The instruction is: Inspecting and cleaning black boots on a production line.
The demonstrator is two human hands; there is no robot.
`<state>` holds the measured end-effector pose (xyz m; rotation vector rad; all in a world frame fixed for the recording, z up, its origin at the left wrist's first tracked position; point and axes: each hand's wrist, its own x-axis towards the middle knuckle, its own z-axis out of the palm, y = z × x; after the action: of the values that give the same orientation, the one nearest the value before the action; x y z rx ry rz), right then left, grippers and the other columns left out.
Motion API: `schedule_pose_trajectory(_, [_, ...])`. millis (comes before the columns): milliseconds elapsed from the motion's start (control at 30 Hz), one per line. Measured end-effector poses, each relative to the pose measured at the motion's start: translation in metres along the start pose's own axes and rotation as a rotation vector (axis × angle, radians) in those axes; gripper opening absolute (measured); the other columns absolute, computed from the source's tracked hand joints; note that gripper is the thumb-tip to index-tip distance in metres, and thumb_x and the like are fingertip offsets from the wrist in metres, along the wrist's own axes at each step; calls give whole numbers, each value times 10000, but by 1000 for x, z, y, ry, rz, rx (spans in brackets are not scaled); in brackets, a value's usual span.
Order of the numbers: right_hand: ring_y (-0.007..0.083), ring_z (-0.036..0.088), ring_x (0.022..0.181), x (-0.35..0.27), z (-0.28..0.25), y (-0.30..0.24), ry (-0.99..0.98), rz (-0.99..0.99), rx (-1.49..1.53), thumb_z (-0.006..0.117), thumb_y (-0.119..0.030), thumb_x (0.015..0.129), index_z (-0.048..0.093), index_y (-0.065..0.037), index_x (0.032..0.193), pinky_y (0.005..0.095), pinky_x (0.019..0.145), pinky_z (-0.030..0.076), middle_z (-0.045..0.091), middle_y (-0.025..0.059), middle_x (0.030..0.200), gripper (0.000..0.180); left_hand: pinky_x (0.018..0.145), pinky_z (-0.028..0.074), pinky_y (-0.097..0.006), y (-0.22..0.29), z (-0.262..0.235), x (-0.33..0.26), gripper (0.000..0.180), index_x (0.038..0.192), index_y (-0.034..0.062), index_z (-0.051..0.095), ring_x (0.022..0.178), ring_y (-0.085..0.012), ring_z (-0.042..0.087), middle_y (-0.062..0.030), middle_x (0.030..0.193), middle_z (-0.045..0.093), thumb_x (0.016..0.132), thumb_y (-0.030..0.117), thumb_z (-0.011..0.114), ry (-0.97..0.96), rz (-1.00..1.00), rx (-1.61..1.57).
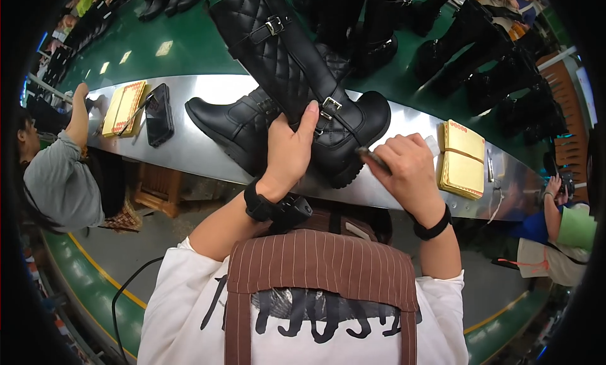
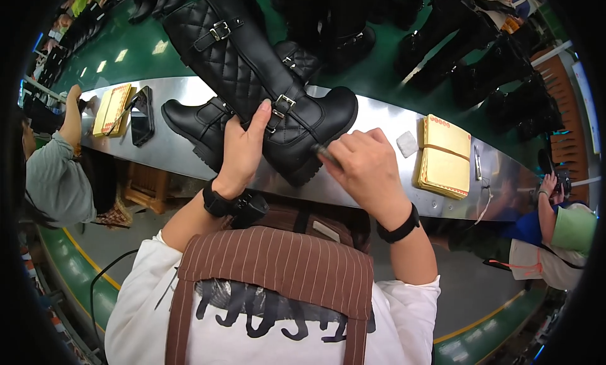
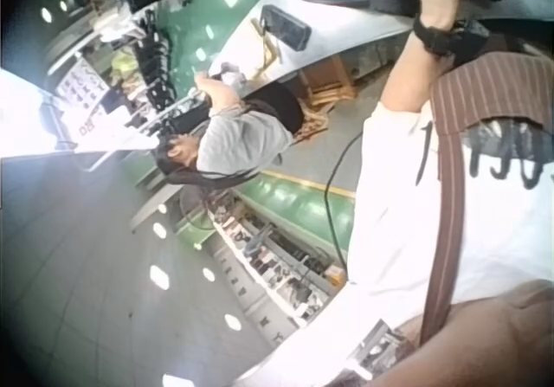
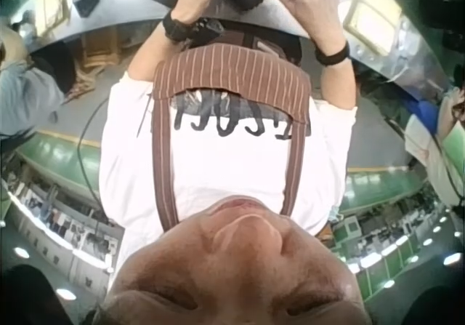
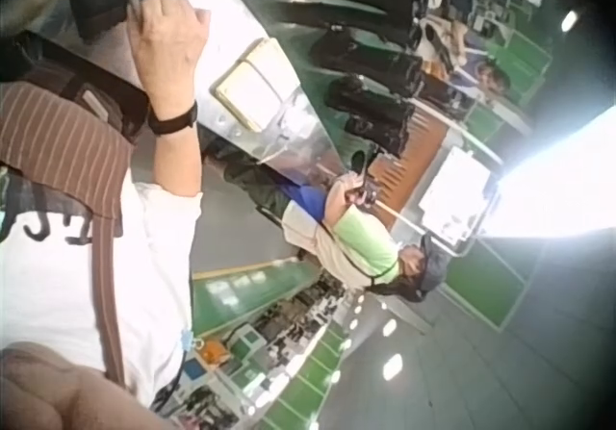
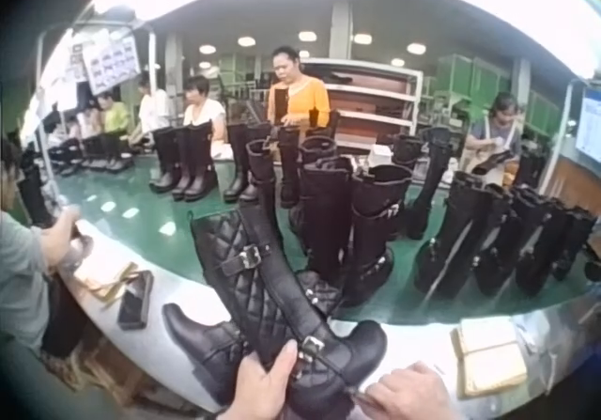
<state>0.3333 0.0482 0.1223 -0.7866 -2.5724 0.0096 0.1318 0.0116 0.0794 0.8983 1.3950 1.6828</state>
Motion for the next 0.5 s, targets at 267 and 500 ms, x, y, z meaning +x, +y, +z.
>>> schedule_pose_trajectory(267, [154,507,651,14,1,-20,54,-240,63,739,-146,718,625,-147,941,305,658,394,448,-16,645,251,648,447,-275,3,-9,8,324,925,-63,656,695,-87,530,-29,770,640,949,252,582,-51,-57,19])
schedule_pose_trajectory(500, [139,508,660,22,-11,-16,37,-191,65,743,-150,693,611,-149,903,316,681,398,468,-35,661,248,598,424,-295,1,-14,7,329,875,-64,648,641,-90,508,-25,691,621,945,250,580,-45,-101,15])
